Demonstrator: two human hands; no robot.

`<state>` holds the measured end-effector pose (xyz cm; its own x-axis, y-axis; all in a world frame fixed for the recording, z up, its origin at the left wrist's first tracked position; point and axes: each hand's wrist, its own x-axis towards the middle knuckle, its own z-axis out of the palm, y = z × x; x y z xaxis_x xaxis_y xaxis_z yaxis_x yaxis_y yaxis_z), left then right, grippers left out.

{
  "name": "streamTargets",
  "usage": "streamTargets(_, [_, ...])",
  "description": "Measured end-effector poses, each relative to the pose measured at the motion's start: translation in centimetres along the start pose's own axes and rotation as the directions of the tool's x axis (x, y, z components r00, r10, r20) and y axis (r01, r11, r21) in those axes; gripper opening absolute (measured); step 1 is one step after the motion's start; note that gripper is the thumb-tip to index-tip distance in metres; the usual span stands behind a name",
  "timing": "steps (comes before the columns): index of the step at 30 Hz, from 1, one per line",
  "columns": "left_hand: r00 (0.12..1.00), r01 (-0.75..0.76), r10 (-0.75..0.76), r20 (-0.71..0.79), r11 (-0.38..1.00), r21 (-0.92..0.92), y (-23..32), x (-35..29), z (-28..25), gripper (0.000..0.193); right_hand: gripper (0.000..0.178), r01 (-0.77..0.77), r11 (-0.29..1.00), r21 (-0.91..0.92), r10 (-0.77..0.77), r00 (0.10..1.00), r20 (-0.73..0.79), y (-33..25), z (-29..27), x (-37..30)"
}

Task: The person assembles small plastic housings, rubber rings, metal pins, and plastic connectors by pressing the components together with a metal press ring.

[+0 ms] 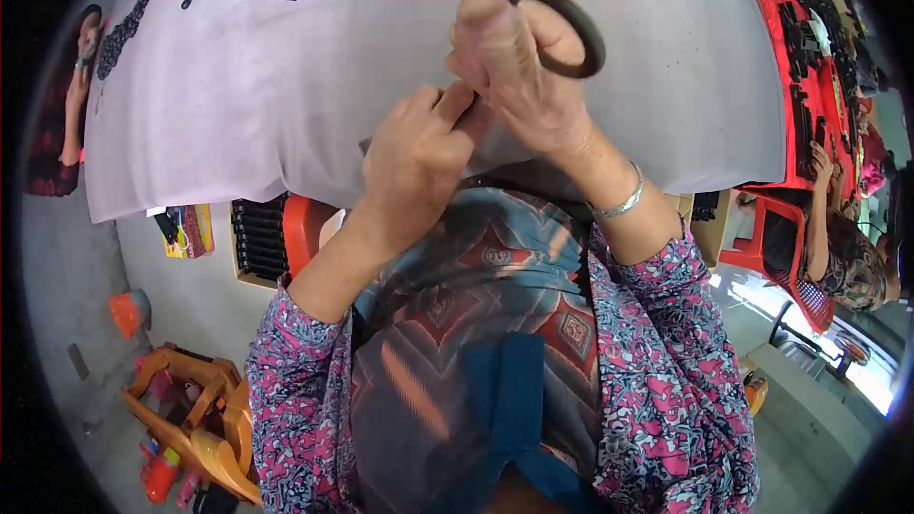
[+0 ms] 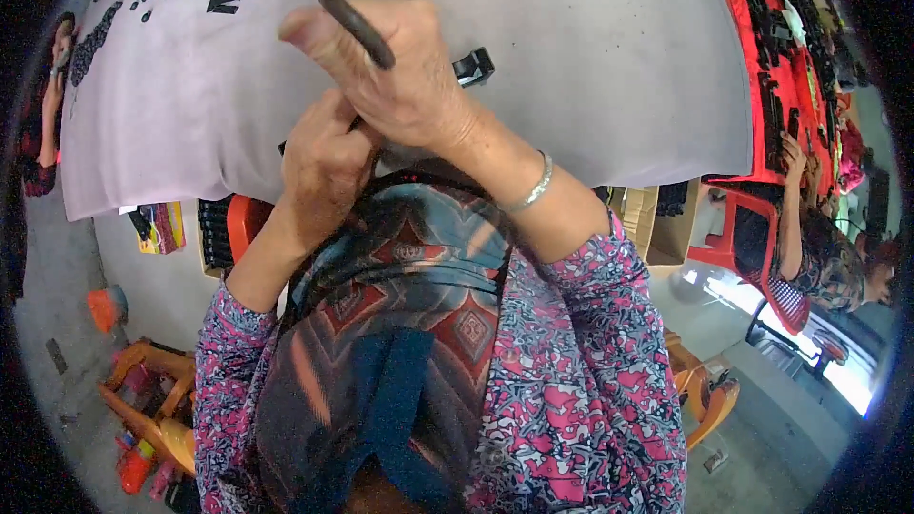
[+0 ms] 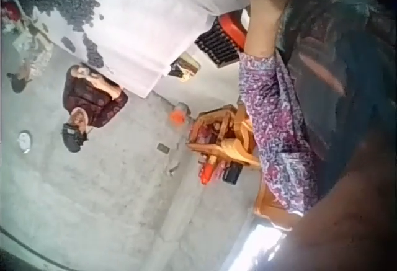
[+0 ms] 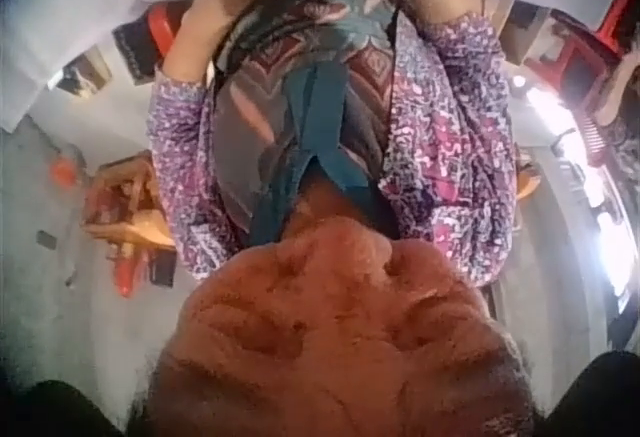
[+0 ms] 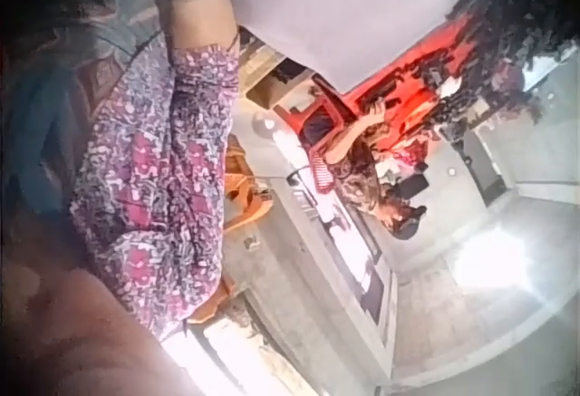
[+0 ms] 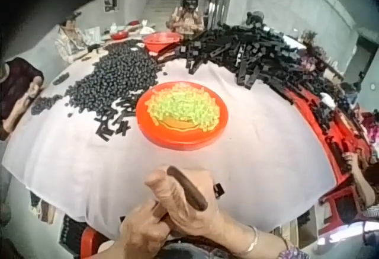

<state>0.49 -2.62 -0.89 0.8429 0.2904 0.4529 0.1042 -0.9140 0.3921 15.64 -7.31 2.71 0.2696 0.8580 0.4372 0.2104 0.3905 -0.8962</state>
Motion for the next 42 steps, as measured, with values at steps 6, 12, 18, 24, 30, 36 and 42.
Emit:
streamTargets(6, [0.998,-0.039,0.036,-0.053,0.998,-0.048,-0.1,-0.4,0.3,0.024,0.024,0.201,0.968,-0.151,-0.205,0.979,-0.013,-0.2,0.9,-0.5])
streamTargets(12, [1.0,-0.015,0.015,-0.005,1.0,0.023,0.0,-0.5,0.3,0.027,0.04,0.095,0.995,0.002,-0.094,0.992,-0.081,-0.7,1.3,-0.6])
streamTargets(18, [1.0,0.015,-0.014,-0.008,0.997,0.072,0.2,0.0,0.5,0.029,0.055,-0.081,0.856,0.51,0.178,0.974,-0.143,0.0,-1.9,0.2])
streamTargets(24, [1.0,0.022,-0.021,-0.019,0.997,0.071,0.0,0.0,0.8,0.031,0.061,-0.108,0.732,0.673,0.301,0.937,-0.177,0.8,-4.3,-0.3])
streamTargets(30, [1.0,0.021,-0.022,0.008,0.996,0.083,0.0,0.0,0.7,0.031,0.06,-0.094,0.759,0.644,0.269,0.946,-0.18,1.0,-3.1,-0.6])
streamTargets(36, [0.999,0.032,-0.033,0.017,0.996,0.089,0.2,0.1,0.5,0.031,0.054,-0.053,0.874,0.482,0.115,0.988,-0.101,-0.3,-1.9,-0.1])
streamTargets(42, [0.999,0.039,-0.042,0.033,0.994,0.098,0.3,0.2,0.4,0.03,0.054,-0.03,0.874,0.485,0.055,0.998,-0.038,0.3,-2.1,-0.1])
